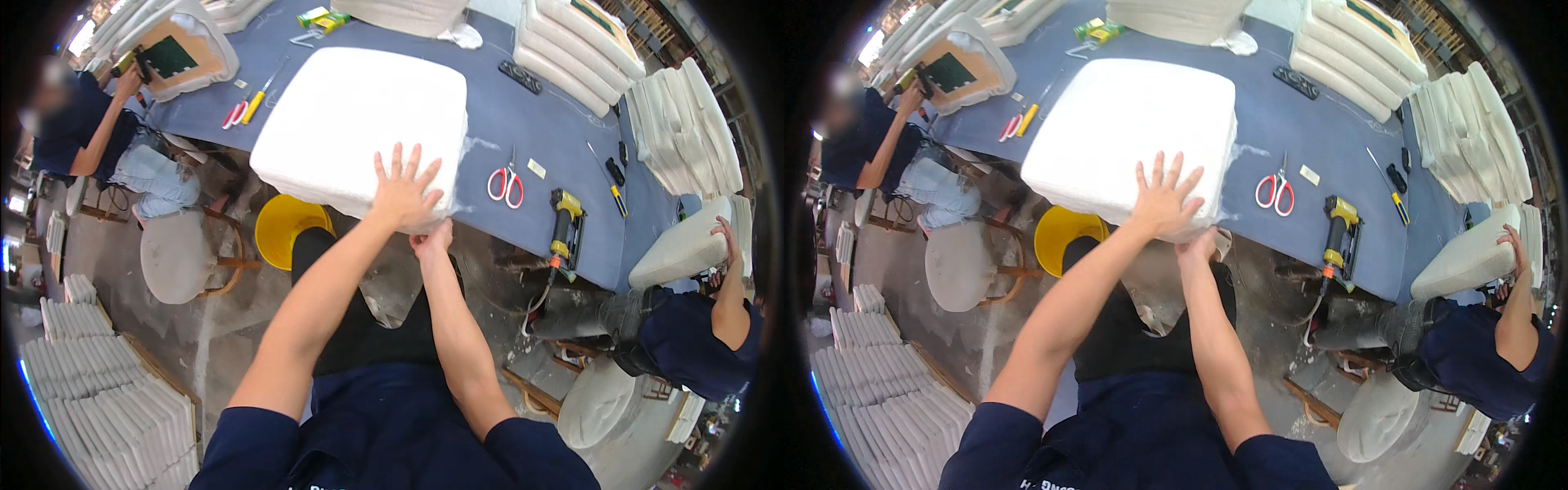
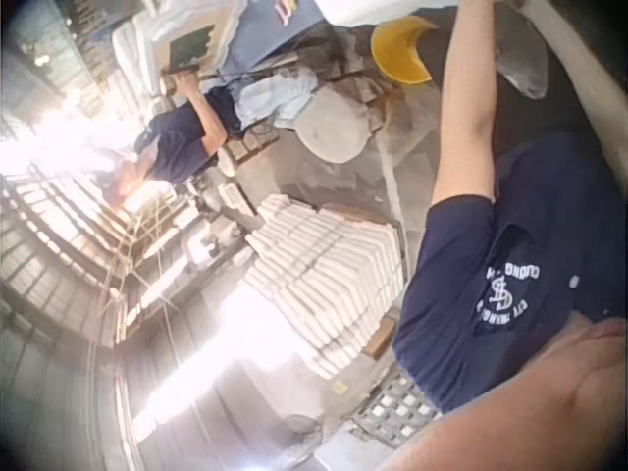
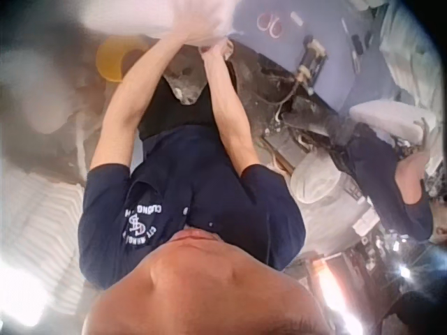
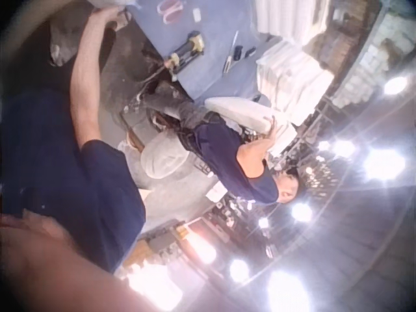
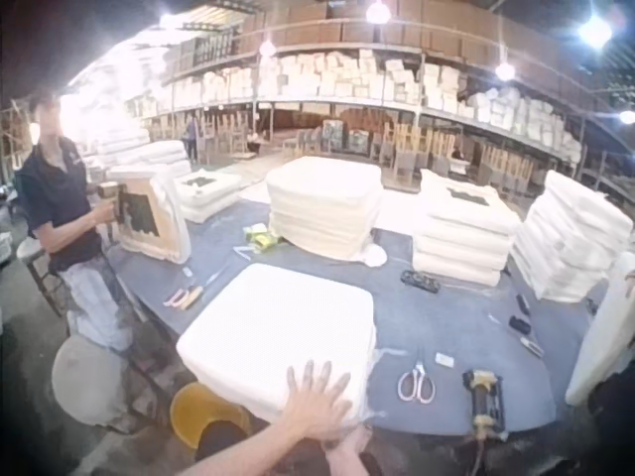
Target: The person wraps white fabric around rectangular foam cushions and secures it to a wooden frame using a staple gun. They trim excess fabric with scissors and stack the finished cushions on the table.
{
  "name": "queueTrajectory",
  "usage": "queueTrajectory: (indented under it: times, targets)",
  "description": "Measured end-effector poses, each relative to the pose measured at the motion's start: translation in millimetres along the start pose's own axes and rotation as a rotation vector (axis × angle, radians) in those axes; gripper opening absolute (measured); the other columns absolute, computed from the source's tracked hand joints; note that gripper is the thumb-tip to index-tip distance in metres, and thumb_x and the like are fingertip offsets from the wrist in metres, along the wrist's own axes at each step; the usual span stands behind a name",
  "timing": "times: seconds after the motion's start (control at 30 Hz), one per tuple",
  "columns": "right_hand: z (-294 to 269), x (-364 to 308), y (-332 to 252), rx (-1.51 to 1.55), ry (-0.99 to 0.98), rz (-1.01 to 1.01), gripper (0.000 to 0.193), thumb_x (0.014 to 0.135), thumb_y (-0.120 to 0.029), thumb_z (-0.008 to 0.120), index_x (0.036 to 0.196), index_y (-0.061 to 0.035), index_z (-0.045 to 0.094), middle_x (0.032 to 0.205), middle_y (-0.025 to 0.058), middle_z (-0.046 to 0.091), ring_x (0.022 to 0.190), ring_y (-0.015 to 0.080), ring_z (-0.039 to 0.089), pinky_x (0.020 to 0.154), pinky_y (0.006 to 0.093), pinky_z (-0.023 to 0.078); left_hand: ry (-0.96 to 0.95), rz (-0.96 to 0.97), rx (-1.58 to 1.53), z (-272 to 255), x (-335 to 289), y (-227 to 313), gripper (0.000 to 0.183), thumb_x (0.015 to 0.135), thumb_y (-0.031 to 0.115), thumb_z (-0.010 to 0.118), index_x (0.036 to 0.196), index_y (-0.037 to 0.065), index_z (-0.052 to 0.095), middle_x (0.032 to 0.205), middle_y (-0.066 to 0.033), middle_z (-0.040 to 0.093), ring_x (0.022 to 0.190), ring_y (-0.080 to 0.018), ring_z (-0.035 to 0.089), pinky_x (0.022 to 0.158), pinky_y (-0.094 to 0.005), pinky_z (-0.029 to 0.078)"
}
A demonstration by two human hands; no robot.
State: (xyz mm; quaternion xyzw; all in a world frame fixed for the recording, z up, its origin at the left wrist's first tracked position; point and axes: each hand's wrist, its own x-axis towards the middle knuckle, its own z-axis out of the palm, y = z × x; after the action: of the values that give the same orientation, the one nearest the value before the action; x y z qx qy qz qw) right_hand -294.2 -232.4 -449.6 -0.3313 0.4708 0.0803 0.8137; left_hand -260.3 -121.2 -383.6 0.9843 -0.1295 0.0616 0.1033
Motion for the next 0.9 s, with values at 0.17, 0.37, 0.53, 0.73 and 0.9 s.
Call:
queueTrajectory:
  times: [0.17, 0.37, 0.53, 0.73, 0.9]
  targets:
    - [-21, 57, 46, -0.051, 0.018, -0.399, 0.062, 0.109, -0.058, 0.049, 0.14, -0.0086, 0.069, 0.136, 0.0145, 0.072, 0.129, 0.0358, 0.067, 0.105, 0.0483, 0.055, -0.019, 0.006, -0.04, -5, -4, 2, 0.074, 0.107, 0.069, 0.042, 0.172, 0.036, 0.035, 0.183, -0.0188, 0.015, 0.166, -0.0539, 0.003, 0.123, -0.0826, 0.001]
    - [-53, 156, 85, -1.102, 0.156, -0.824, 0.038, 0.109, -0.032, 0.059, 0.124, -0.0009, 0.073, 0.102, 0.0156, 0.076, 0.088, 0.0347, 0.073, 0.079, 0.0494, 0.058, -0.241, 0.025, -0.012, -29, 3, 0, 0.098, 0.093, 0.081, 0.057, 0.175, 0.038, 0.025, 0.183, -0.0225, 0.005, 0.164, -0.0587, -0.003, 0.119, -0.0864, -0.002]
    - [-89, 228, 66, -0.635, 0.187, -0.47, 0.036, 0.107, -0.036, 0.064, 0.127, -0.0069, 0.07, 0.096, 0.0095, 0.074, 0.074, 0.0303, 0.072, 0.057, 0.049, 0.056, -0.357, 0.278, 0.108, -41, 35, 26, 0.118, 0.08, 0.07, 0.082, 0.175, 0.041, 0.02, 0.184, -0.0209, 0.001, 0.164, -0.059, -0.001, 0.119, -0.0885, 0.007]
    - [-47, 51, 42, -0.033, -0.302, -0.15, 0.064, 0.107, -0.066, 0.054, 0.156, -0.0253, 0.053, 0.156, 0.0029, 0.059, 0.144, 0.0266, 0.057, 0.114, 0.0533, 0.05, -0.125, 0.587, 0.046, -9, 12, -13, 0.04, 0.088, 0.047, 0.081, 0.126, 0.035, 0.077, 0.18, -0.0034, 0.03, 0.167, -0.0443, 0.015, 0.129, -0.0755, 0.02]
    - [-69, 37, 36, -0.173, -0.456, -0.07, 0.059, 0.101, -0.07, 0.066, 0.146, -0.0325, 0.054, 0.147, -0.0093, 0.057, 0.125, 0.017, 0.053, 0.093, 0.0401, 0.044, 0.051, 0.526, 0.068, -5, -3, 0, 0.023, 0.088, 0.037, 0.073, 0.108, 0.035, 0.084, 0.175, -0.0009, 0.041, 0.167, -0.038, 0.023, 0.131, -0.0696, 0.021]
